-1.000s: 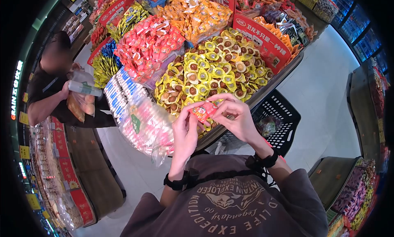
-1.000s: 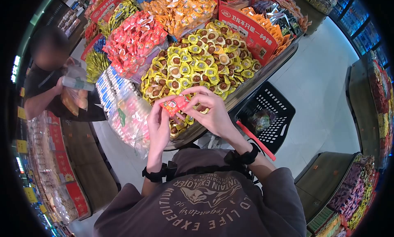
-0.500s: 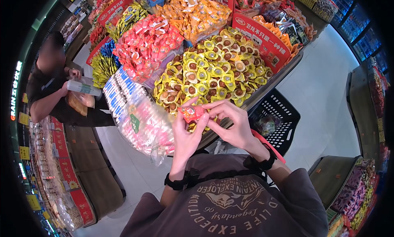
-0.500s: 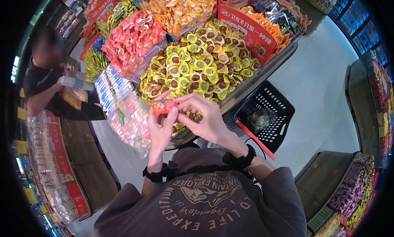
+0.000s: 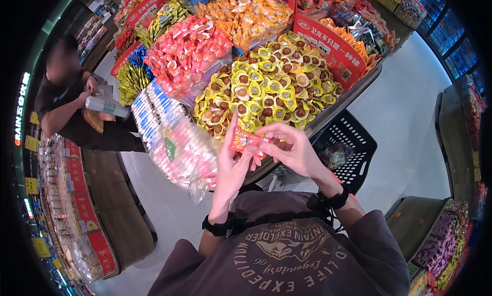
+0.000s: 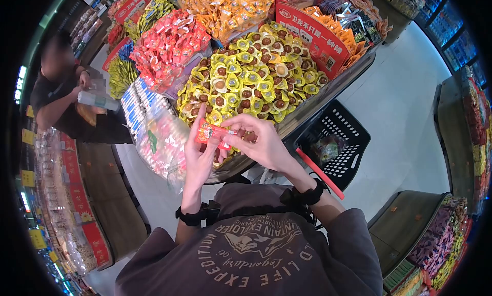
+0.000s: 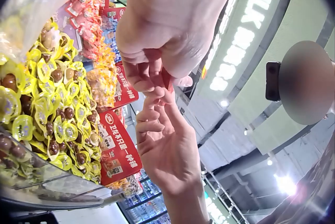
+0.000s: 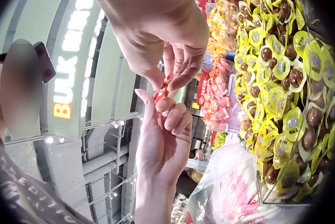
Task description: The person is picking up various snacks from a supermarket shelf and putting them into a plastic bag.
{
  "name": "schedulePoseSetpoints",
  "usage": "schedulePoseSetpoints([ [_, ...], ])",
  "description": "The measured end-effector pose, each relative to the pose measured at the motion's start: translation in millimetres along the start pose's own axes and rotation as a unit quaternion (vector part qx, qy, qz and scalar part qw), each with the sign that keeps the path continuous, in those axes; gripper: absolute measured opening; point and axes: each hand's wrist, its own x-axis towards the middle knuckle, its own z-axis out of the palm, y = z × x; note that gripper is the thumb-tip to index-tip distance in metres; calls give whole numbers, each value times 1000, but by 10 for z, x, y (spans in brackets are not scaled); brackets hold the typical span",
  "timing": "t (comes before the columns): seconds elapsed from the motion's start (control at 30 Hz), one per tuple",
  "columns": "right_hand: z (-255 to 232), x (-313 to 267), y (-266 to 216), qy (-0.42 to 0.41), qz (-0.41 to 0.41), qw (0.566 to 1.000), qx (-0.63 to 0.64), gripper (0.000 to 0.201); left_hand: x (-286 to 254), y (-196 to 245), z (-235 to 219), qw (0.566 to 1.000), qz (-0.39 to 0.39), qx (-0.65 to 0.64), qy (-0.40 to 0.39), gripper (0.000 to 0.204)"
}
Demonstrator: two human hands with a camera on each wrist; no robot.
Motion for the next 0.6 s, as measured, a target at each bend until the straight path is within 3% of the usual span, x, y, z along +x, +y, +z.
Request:
schedulePoseSetpoints([
  [0.17,-31,-56,98,-45,53,994,87,35,34,-14,-21,998,13,47,46,62],
  [0.23,-11,-65,146,-51,60,991,111,37,47,-97,-77,988,76,123,55,55],
  [0.33,73,-83,234,-32,73,982,173,42,47,-91,-14,981,106,144,78,52],
  [0.5,139,-98,193,-31,81,979,184,36,-20,-38,-62,986,62,136,67,32],
  [0.6,164,-83,206,-39,86,981,168,33,-51,-83,-112,984,78,142,72,32],
])
